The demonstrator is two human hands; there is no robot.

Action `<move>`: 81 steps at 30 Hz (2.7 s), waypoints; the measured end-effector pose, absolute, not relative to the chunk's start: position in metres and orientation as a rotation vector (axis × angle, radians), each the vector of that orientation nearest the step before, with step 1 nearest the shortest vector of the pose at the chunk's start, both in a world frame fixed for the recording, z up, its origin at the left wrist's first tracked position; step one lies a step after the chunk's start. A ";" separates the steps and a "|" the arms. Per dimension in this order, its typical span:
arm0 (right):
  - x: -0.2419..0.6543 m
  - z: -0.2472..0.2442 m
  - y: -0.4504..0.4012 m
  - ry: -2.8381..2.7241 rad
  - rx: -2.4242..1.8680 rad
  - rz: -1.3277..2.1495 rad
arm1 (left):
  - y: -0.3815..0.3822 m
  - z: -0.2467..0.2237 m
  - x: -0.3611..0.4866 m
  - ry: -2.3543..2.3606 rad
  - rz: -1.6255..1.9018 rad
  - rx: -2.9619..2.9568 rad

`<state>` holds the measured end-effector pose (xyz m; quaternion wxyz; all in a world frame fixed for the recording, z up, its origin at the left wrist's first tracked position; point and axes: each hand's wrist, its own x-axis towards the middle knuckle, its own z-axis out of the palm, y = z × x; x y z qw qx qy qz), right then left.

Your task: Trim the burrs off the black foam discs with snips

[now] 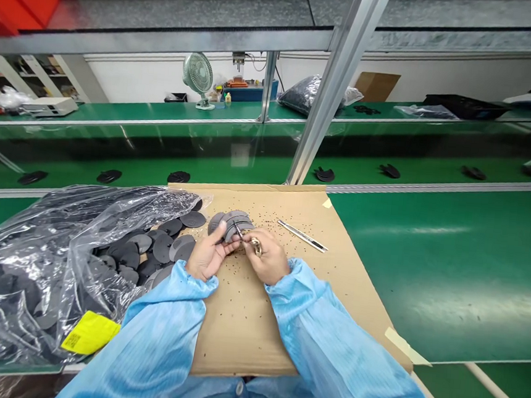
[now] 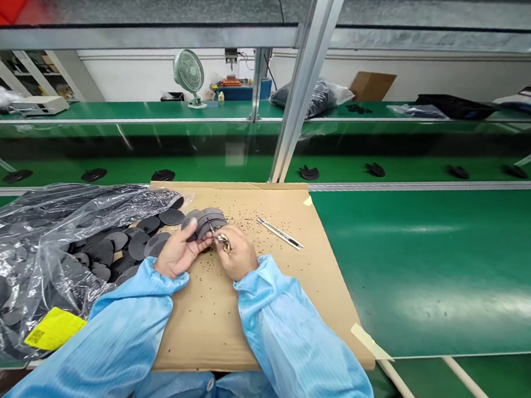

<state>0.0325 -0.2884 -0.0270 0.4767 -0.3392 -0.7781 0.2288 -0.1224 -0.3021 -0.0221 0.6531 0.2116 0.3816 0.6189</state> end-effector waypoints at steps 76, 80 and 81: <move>0.039 -0.031 -0.280 -1.728 -1.244 0.594 | -0.300 -0.027 -0.124 0.963 1.523 0.508; 0.040 -0.034 -0.276 -1.557 -1.152 0.772 | -0.301 -0.026 -0.127 0.909 1.461 0.469; 0.040 -0.034 -0.276 -1.537 -1.143 0.806 | -0.301 -0.026 -0.127 0.901 1.455 0.469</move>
